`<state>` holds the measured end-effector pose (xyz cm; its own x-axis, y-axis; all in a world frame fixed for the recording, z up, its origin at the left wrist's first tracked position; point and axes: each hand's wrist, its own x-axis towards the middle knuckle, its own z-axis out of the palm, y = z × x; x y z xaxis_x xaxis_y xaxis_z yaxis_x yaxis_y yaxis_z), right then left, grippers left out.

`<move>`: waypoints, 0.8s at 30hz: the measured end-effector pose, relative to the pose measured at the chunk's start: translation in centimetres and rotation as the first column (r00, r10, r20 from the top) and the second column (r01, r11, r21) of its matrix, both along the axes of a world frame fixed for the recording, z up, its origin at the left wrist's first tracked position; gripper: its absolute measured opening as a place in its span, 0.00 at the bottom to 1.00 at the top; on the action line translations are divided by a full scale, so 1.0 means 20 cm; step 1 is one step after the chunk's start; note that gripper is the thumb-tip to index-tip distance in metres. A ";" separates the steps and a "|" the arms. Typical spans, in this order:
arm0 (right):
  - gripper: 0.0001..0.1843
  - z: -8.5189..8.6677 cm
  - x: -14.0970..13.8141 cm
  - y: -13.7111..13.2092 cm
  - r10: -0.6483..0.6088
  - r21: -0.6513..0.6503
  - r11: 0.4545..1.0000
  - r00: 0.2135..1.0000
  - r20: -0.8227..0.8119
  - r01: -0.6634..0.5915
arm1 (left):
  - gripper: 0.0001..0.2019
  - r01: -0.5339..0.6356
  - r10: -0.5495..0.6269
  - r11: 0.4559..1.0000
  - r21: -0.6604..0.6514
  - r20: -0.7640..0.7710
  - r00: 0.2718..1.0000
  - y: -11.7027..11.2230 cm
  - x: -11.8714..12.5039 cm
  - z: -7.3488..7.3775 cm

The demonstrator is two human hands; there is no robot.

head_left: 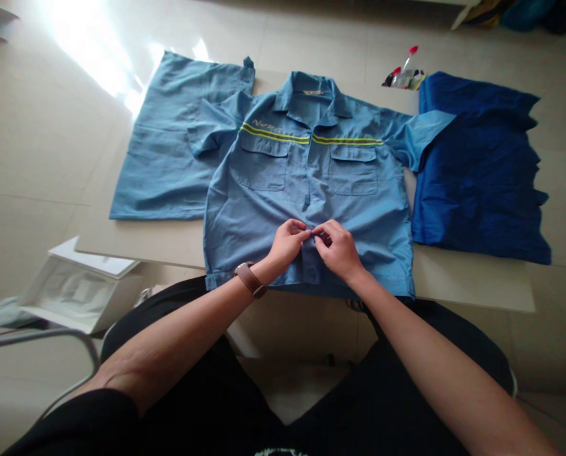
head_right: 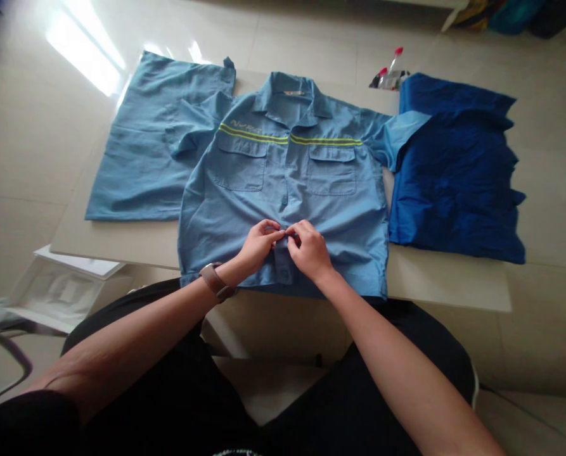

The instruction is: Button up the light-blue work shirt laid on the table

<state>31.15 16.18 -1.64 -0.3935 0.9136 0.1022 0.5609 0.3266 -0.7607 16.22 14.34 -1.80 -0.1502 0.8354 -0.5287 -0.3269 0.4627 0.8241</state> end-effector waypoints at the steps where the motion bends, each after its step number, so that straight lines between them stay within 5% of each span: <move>1: 0.07 0.00 0.00 0.00 0.001 0.001 1.000 1.000 0.000 -0.001 | 0.09 -0.001 0.001 1.000 0.000 0.005 1.000 0.00 0.00 0.00; 24: 0.08 0.01 0.00 0.00 -0.008 0.020 1.000 1.000 0.023 0.008 | 0.06 0.001 0.000 0.999 -0.036 0.022 1.000 0.00 0.00 0.01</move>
